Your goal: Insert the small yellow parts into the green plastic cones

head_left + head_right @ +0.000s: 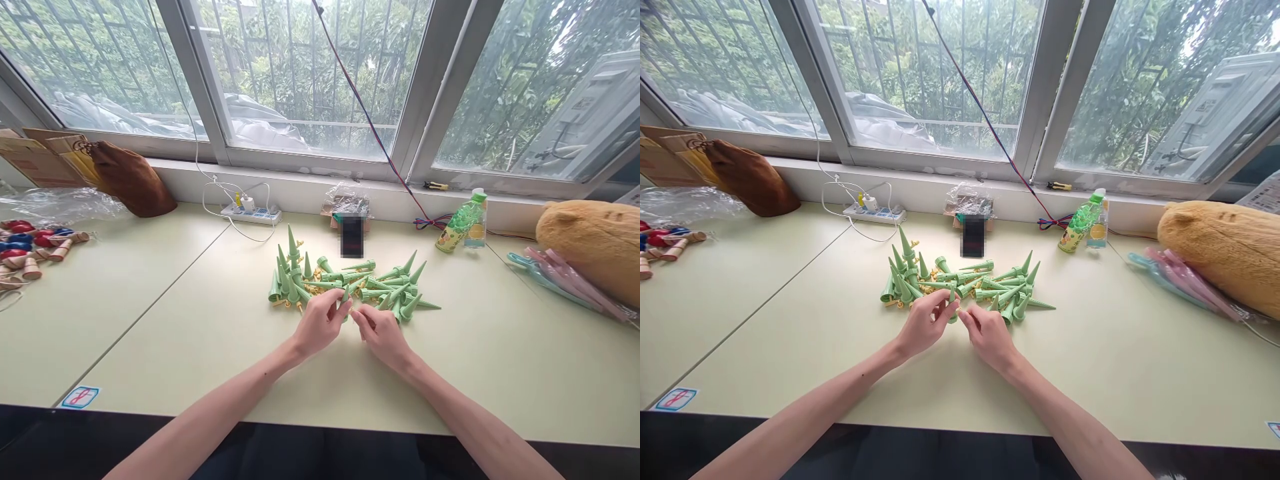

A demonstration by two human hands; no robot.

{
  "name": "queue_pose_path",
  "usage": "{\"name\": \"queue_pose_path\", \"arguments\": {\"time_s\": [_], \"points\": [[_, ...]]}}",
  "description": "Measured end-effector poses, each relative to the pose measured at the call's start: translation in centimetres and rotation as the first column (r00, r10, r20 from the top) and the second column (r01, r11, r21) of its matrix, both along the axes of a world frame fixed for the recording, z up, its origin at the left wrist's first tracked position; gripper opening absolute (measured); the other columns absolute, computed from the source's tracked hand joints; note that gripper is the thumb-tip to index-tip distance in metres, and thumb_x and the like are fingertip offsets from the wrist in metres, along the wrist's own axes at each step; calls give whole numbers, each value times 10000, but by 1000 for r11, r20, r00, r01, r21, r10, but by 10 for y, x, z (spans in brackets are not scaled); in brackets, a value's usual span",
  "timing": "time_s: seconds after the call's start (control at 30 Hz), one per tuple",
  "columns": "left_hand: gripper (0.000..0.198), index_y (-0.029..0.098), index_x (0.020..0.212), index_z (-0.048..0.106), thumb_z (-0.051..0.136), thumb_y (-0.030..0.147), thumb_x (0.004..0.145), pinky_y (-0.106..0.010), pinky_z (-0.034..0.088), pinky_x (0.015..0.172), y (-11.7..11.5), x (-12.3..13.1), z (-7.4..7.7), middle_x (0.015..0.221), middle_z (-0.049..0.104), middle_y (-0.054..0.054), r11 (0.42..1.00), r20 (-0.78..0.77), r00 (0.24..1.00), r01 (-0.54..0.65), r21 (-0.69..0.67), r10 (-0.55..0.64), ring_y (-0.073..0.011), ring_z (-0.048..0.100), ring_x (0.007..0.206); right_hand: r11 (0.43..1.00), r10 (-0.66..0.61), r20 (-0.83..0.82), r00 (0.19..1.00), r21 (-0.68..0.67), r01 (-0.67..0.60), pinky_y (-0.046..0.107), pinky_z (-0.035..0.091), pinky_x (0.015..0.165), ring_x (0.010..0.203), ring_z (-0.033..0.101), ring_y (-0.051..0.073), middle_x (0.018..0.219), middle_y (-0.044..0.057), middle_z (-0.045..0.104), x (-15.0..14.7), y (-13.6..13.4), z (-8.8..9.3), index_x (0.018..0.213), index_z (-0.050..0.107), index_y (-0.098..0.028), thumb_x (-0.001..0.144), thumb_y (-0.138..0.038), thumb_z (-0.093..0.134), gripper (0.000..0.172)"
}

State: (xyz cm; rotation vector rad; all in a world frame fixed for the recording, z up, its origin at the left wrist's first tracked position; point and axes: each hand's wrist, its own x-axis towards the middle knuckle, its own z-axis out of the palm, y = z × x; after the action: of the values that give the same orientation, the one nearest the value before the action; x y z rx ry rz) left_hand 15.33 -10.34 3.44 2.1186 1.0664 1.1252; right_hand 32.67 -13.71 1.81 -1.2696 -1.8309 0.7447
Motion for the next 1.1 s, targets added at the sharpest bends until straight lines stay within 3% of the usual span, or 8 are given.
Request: {"name": "queue_pose_path", "arguments": {"time_s": [0.2,0.43,0.7,0.87,1.1], "points": [[201,173,859,592,497,307,975,-225,381,495,-1,0,1,689,578,-7,1000,8,1000,27,-16,-27,-110,460,553,999,-36,32,999,-7,36,241,345,498,446,452,123,482,-32,481,0,1,0,691,547,-194,1027,-492,338,495],[198,180,845,581,504,313,969,-219,377,491,0,1,2,656,531,15,1000,17,1000,-2,2,2,-104,428,538,1000,-13,22,1000,-8,14,236,351,481,433,423,125,494,-62,465,-1,-2,6,983,618,-183,997,-482,433,352],[211,176,844,587,495,317,972,-225,383,490,0,1,0,678,570,-4,1000,-3,1000,14,12,-14,-111,457,544,1000,5,17,1000,-7,-5,241,364,496,449,444,124,495,-36,478,-1,0,1,704,548,-202,1019,-473,374,451],[202,176,850,588,494,306,973,-230,387,495,-1,0,-1,686,578,-12,999,-11,999,32,3,-32,-116,473,555,1000,-20,46,999,-14,21,247,370,508,459,481,134,483,-25,485,0,1,-1,689,569,-194,1030,-490,330,511],[212,179,840,581,497,321,973,-219,380,492,0,1,1,658,542,6,1000,18,1000,-14,8,14,-106,431,539,1000,-11,13,1000,-13,11,236,361,482,439,441,128,516,-58,486,-1,-1,6,1003,619,-185,999,-491,422,364]]}}
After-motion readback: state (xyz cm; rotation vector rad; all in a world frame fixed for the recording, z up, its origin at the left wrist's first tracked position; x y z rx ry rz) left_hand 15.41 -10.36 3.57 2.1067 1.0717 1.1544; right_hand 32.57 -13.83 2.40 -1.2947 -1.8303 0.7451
